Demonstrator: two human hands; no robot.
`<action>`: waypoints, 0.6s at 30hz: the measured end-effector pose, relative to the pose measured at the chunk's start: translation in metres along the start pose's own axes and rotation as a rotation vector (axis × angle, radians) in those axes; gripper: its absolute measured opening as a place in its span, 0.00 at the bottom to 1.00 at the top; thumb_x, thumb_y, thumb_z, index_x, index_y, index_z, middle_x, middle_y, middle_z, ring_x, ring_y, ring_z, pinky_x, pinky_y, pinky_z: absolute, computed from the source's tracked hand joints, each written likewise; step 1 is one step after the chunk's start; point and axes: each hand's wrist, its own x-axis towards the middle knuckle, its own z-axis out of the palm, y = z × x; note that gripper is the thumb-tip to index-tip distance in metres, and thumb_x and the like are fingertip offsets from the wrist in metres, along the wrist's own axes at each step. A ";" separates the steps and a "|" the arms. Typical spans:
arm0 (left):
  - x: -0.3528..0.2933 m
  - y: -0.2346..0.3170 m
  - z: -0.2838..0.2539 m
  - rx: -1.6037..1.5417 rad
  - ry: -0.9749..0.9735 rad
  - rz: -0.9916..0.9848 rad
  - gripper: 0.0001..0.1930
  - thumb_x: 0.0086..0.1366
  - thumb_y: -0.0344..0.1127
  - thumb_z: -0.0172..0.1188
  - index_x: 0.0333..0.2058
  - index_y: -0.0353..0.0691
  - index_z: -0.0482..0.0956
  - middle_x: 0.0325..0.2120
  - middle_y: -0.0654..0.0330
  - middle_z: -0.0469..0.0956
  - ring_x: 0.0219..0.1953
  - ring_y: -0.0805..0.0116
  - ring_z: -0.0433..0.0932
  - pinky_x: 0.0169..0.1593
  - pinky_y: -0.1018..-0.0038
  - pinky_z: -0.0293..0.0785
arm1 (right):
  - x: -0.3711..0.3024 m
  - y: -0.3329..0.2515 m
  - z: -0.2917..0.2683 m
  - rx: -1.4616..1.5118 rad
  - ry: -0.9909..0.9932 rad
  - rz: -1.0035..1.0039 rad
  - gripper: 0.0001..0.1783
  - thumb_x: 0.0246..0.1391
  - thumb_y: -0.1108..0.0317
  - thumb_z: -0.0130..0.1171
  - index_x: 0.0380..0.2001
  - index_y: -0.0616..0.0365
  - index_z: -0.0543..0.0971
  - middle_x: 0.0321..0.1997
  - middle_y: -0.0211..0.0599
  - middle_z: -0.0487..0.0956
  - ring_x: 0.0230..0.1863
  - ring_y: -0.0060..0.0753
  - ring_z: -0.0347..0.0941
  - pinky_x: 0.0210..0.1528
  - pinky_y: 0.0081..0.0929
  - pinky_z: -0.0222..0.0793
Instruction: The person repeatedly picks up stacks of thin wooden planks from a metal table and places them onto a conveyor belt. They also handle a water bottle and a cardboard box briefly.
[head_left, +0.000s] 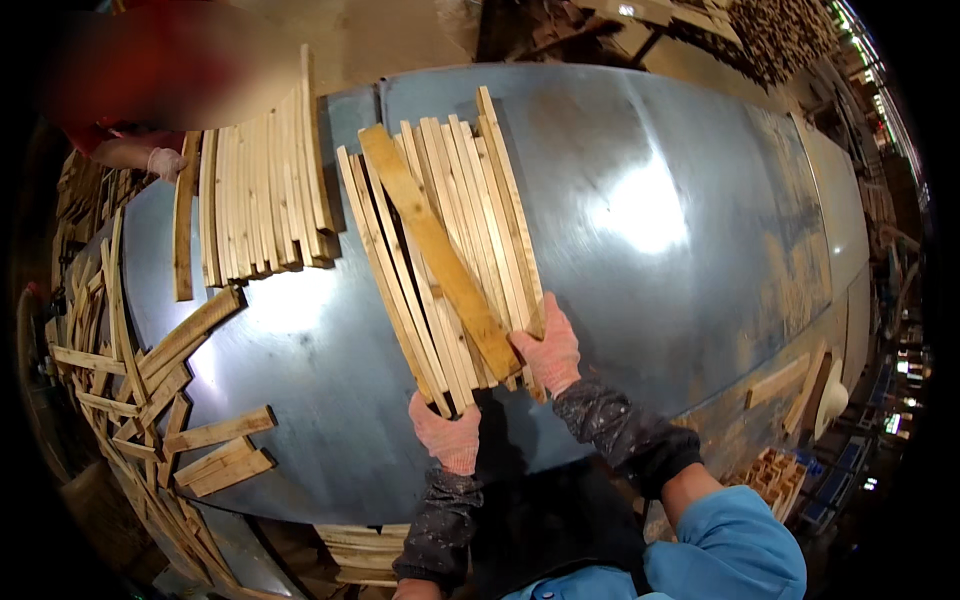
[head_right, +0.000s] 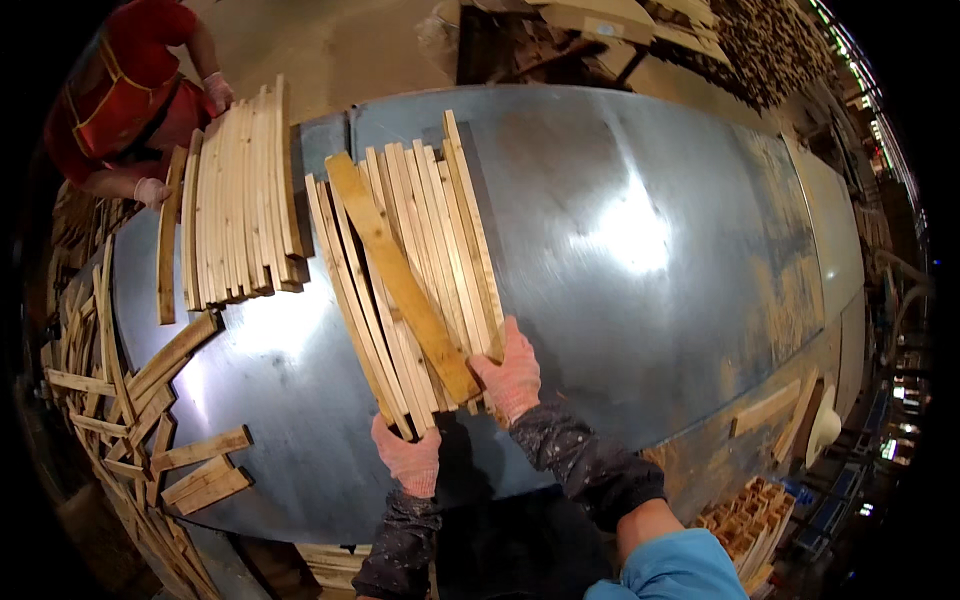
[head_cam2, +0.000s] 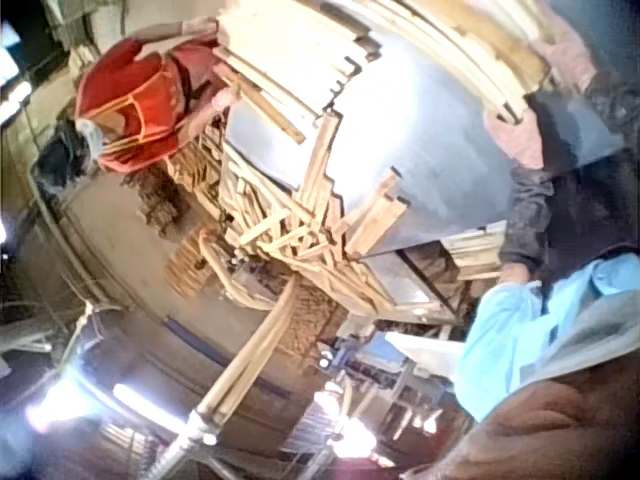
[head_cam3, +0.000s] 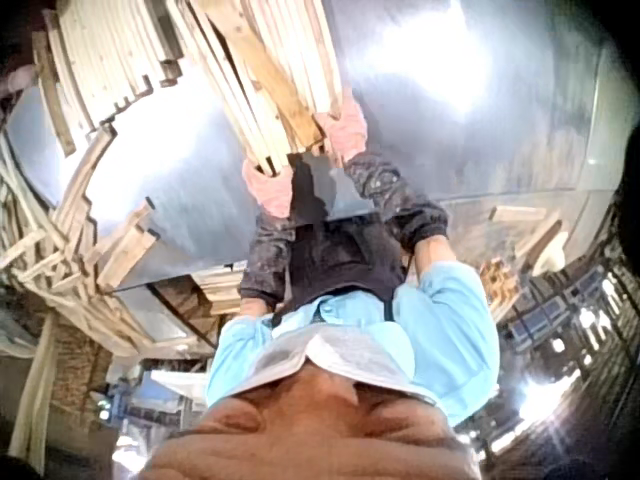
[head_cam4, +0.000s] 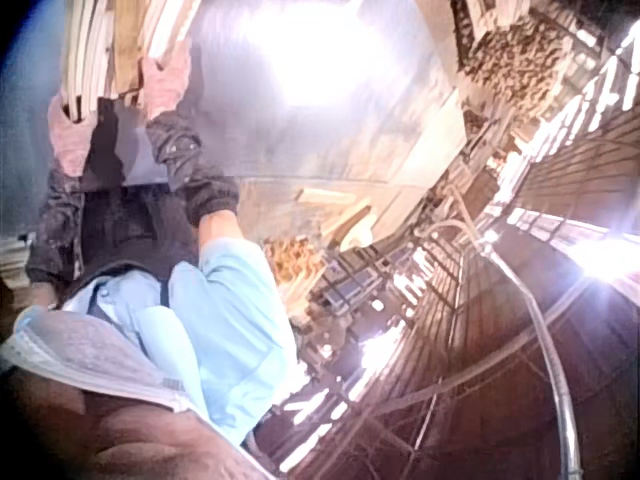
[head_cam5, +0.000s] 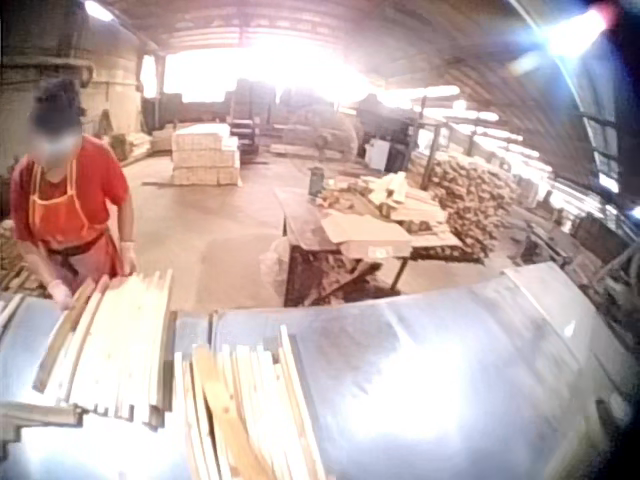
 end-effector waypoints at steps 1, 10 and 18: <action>-0.026 -0.010 -0.006 -0.015 -0.034 -0.060 0.40 0.52 0.36 0.76 0.62 0.34 0.69 0.50 0.42 0.77 0.52 0.38 0.78 0.58 0.51 0.76 | -0.024 0.014 -0.003 0.011 -0.006 0.032 0.55 0.52 0.54 0.75 0.77 0.66 0.61 0.70 0.60 0.74 0.71 0.59 0.68 0.74 0.44 0.65; -0.180 -0.052 -0.074 -0.011 -0.289 -0.208 0.41 0.54 0.36 0.77 0.64 0.34 0.68 0.51 0.44 0.80 0.52 0.47 0.80 0.56 0.56 0.77 | -0.204 0.116 -0.062 0.156 -0.208 0.347 0.58 0.51 0.53 0.75 0.79 0.64 0.60 0.73 0.57 0.72 0.74 0.57 0.68 0.75 0.42 0.64; -0.186 -0.051 -0.084 0.166 -0.364 -0.205 0.45 0.51 0.37 0.78 0.66 0.33 0.67 0.54 0.42 0.79 0.56 0.43 0.80 0.62 0.58 0.75 | -0.194 0.189 -0.074 0.467 -0.362 0.119 0.46 0.62 0.53 0.67 0.76 0.68 0.64 0.75 0.61 0.72 0.75 0.57 0.69 0.75 0.40 0.65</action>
